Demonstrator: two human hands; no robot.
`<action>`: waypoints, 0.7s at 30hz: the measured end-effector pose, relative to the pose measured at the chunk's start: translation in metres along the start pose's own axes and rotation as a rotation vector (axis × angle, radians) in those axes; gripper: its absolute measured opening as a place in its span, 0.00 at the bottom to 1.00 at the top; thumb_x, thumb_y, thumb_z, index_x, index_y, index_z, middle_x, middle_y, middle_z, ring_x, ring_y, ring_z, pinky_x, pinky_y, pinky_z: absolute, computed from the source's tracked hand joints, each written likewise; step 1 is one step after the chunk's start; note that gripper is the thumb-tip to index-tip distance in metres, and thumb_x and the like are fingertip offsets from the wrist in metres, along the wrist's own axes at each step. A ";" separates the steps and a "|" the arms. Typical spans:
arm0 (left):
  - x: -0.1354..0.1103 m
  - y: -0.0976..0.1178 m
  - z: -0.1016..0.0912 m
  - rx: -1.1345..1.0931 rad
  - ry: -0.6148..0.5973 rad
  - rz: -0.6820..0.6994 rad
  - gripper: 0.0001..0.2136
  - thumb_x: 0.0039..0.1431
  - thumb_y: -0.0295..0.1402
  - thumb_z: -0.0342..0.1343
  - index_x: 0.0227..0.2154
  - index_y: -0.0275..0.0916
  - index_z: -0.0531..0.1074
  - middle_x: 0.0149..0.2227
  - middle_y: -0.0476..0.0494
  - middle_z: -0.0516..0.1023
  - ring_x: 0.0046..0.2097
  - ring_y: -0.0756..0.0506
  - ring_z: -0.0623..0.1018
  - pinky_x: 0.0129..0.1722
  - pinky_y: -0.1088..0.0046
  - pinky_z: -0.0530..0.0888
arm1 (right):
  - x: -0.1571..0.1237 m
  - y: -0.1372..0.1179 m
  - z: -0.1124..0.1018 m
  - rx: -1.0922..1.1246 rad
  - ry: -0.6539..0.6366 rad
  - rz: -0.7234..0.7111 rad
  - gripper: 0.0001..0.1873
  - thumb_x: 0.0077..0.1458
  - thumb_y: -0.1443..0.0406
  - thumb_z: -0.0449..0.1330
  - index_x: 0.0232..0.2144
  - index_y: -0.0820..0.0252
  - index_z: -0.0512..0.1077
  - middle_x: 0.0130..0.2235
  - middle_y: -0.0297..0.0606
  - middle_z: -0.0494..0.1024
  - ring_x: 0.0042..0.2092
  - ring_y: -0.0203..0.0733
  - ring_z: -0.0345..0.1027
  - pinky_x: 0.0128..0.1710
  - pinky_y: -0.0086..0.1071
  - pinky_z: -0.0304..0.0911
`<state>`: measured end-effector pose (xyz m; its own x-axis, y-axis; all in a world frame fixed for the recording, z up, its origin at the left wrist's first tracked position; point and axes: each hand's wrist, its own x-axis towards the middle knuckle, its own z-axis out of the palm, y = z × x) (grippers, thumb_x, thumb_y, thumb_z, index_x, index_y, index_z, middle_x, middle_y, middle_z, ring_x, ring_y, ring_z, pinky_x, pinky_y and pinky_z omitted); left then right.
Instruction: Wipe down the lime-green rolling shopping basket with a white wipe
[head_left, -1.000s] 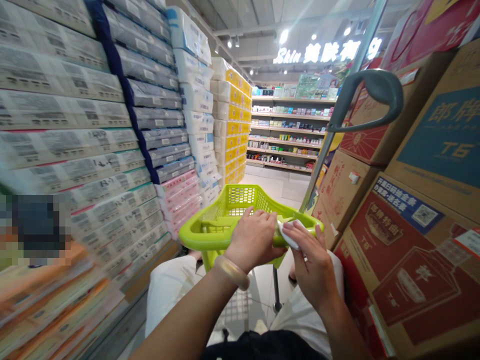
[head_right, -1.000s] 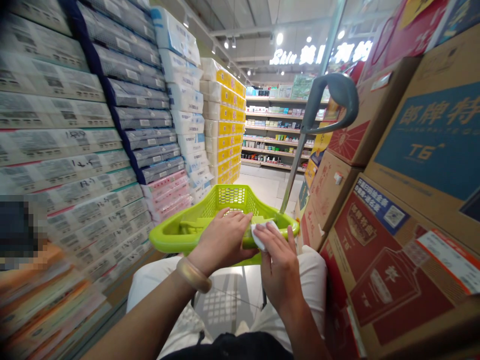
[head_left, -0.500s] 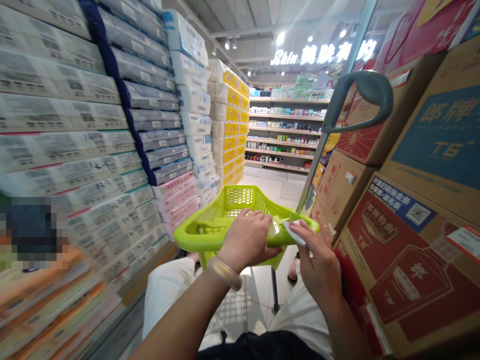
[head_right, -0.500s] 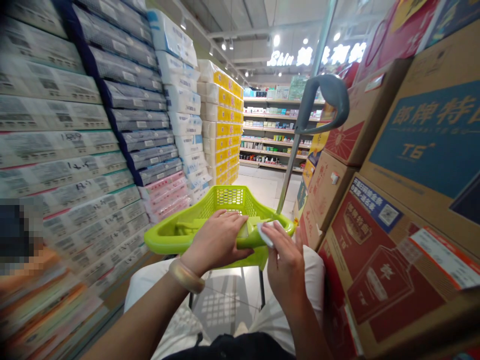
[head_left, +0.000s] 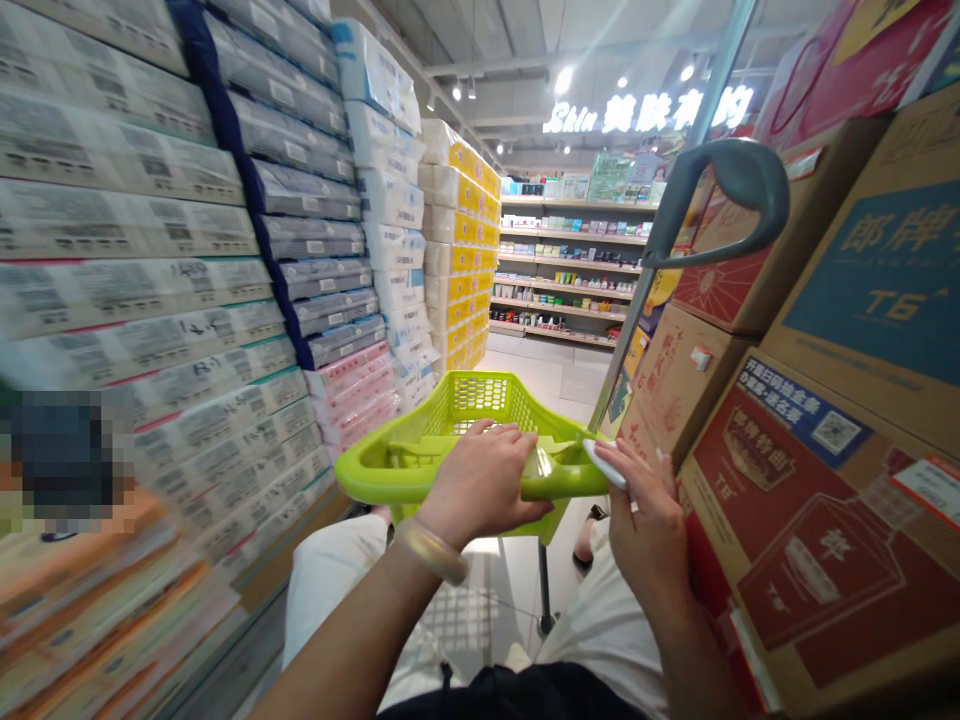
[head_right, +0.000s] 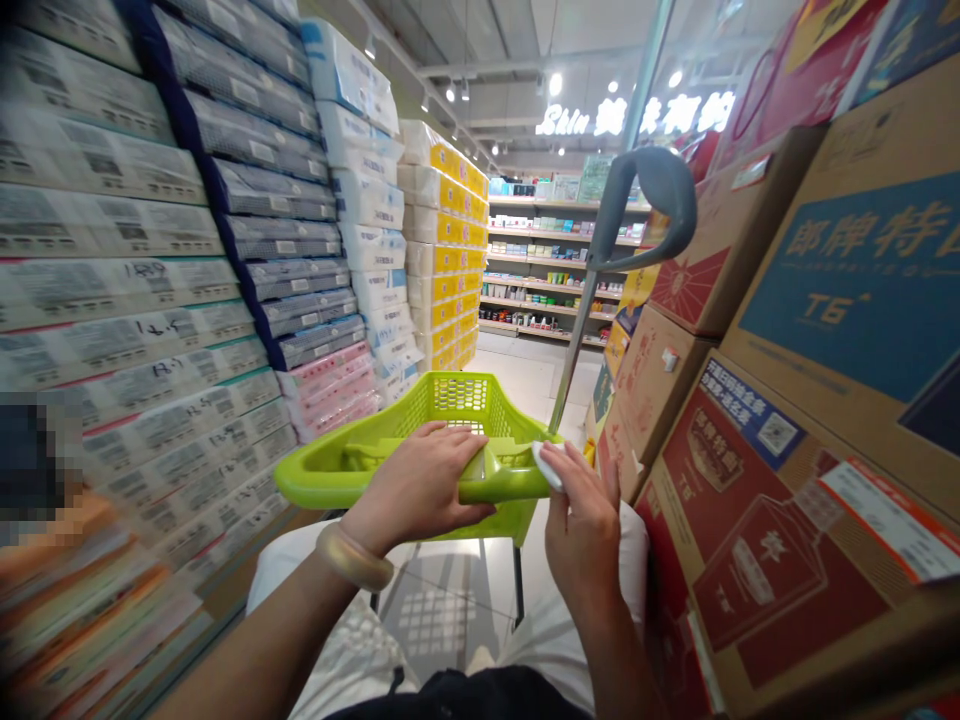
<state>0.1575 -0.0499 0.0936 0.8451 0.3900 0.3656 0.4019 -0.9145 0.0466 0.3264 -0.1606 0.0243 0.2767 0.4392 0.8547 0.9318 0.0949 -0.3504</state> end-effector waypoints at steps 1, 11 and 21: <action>-0.001 -0.001 -0.001 -0.003 0.002 -0.001 0.27 0.51 0.52 0.60 0.47 0.37 0.70 0.48 0.36 0.78 0.52 0.36 0.75 0.56 0.55 0.64 | 0.000 0.001 -0.001 -0.016 0.016 0.015 0.16 0.63 0.68 0.50 0.46 0.54 0.75 0.48 0.40 0.81 0.56 0.49 0.72 0.67 0.56 0.41; -0.010 -0.004 -0.005 -0.022 0.022 -0.007 0.28 0.50 0.51 0.61 0.49 0.38 0.70 0.48 0.37 0.78 0.52 0.36 0.75 0.57 0.55 0.64 | -0.003 -0.005 -0.003 0.039 -0.057 -0.080 0.15 0.63 0.69 0.51 0.47 0.53 0.74 0.49 0.37 0.81 0.55 0.46 0.73 0.68 0.53 0.38; -0.017 -0.004 -0.008 -0.031 0.027 -0.019 0.25 0.49 0.50 0.62 0.46 0.39 0.71 0.46 0.39 0.79 0.52 0.37 0.75 0.58 0.55 0.64 | -0.009 -0.027 0.004 0.088 -0.136 -0.168 0.18 0.63 0.71 0.51 0.50 0.53 0.73 0.51 0.36 0.80 0.59 0.44 0.68 0.69 0.48 0.40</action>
<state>0.1386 -0.0537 0.0943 0.8275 0.4046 0.3893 0.4061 -0.9101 0.0827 0.2983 -0.1639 0.0246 0.0793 0.5263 0.8466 0.9364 0.2518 -0.2442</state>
